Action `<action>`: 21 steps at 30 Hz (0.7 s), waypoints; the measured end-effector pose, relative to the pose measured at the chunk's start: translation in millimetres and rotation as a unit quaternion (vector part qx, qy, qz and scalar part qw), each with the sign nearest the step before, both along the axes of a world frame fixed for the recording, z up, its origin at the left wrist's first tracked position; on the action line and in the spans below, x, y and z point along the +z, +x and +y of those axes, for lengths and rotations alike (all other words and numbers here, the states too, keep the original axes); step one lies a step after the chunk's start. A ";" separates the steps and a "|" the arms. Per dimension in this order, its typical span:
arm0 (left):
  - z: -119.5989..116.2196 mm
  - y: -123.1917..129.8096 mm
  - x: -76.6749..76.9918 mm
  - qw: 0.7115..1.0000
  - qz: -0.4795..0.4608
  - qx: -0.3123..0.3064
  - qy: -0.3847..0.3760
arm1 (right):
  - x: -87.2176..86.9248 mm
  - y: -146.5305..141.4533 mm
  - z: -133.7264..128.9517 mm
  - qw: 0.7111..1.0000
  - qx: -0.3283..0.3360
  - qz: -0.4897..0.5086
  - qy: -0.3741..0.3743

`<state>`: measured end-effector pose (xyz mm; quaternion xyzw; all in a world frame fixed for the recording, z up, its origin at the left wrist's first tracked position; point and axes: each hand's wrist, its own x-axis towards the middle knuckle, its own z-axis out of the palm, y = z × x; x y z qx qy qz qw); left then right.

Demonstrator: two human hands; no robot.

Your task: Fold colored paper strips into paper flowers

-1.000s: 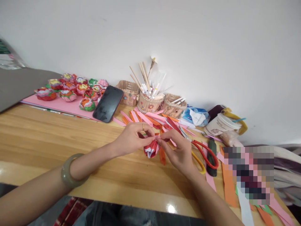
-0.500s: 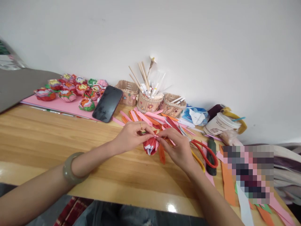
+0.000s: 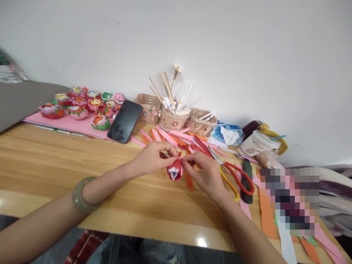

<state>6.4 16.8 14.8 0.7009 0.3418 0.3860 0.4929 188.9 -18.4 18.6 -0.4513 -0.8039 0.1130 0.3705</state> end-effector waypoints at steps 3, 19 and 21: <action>-1.4 0.4 -2.7 0.997 0.014 0.020 0.071 | 1.6 0.6 1.0 1.000 0.015 -0.016 -0.022; 1.5 1.3 -3.3 0.999 -0.028 -0.013 -0.045 | -3.5 9.5 -2.5 0.954 -0.014 -0.179 0.239; -0.2 2.6 -3.4 0.995 -0.016 -0.052 -0.088 | -3.0 11.4 -4.0 0.958 -0.002 -0.167 0.235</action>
